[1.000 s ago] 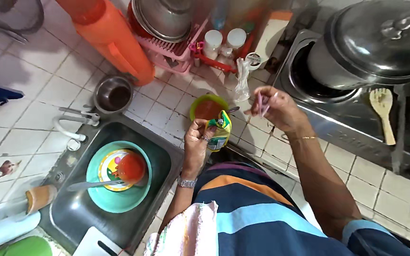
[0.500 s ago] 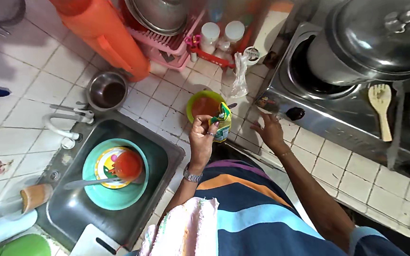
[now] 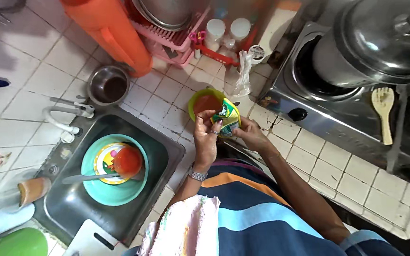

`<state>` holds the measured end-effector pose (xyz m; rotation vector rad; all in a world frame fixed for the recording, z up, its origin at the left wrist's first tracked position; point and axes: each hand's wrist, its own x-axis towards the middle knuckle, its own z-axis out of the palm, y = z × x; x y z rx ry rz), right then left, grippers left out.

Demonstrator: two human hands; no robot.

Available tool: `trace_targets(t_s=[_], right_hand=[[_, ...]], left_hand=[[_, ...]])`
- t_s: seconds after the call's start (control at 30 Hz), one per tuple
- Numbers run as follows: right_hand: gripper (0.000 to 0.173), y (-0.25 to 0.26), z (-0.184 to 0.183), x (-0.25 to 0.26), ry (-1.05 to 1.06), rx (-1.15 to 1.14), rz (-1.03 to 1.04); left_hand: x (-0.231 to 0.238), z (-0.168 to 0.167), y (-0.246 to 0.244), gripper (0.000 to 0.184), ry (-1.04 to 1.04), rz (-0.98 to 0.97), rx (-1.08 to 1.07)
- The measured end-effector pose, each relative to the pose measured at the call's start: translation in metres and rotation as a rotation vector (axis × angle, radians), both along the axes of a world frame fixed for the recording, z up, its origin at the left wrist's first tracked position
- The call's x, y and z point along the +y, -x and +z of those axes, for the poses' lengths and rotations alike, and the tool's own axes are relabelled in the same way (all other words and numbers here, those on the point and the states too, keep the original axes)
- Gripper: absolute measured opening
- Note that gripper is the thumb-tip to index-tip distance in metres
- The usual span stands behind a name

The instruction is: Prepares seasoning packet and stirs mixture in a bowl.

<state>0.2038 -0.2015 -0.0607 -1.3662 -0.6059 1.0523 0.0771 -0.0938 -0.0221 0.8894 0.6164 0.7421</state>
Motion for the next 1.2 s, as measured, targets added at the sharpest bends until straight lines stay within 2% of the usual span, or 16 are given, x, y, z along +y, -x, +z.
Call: trace_targets(t_s=[0.1,0.2,0.3,0.43,0.6,0.7,0.83,1.0,1.1,1.2], right_hand=[[0.029,0.008,-0.003,0.005,-0.003,0.122,-0.082],[0.033,0.003,0.0,0.003,-0.049,0.215,-0.088],[0.035,-0.006,0.001,0.001,-0.039,0.224,-0.089],[0.034,-0.011,0.002,0.0,-0.001,0.204,-0.107],[0.028,-0.011,-0.003,-0.001,-0.009,0.202,-0.091],[0.027,-0.011,-0.004,-0.001,0.02,0.206,-0.104],[0.035,-0.01,-0.002,-0.005,0.033,0.314,-0.203],[0.041,-0.015,0.0,-0.008,-0.006,0.36,-0.191],[0.033,-0.02,0.0,-0.007,0.026,0.284,-0.22],[0.031,-0.027,-0.003,-0.006,0.036,0.227,-0.259]], left_hand=[[0.003,0.003,0.001,0.038,0.041,-0.056,-0.041],[0.013,0.009,0.007,0.041,0.012,-0.162,-0.036],[0.026,0.017,0.01,0.043,0.036,-0.288,-0.035],[0.041,0.018,0.012,0.042,0.209,-0.423,-0.063],[0.054,0.013,0.011,0.026,0.262,-0.596,-0.085],[0.058,0.019,0.01,0.017,0.13,-0.623,-0.033],[0.069,0.027,0.016,0.015,-0.205,-0.64,0.09],[0.081,0.04,0.006,0.01,-0.56,-0.573,0.277],[0.095,0.025,-0.015,0.015,-0.841,-0.484,0.488],[0.101,0.018,-0.026,0.015,-0.944,-0.483,0.565]])
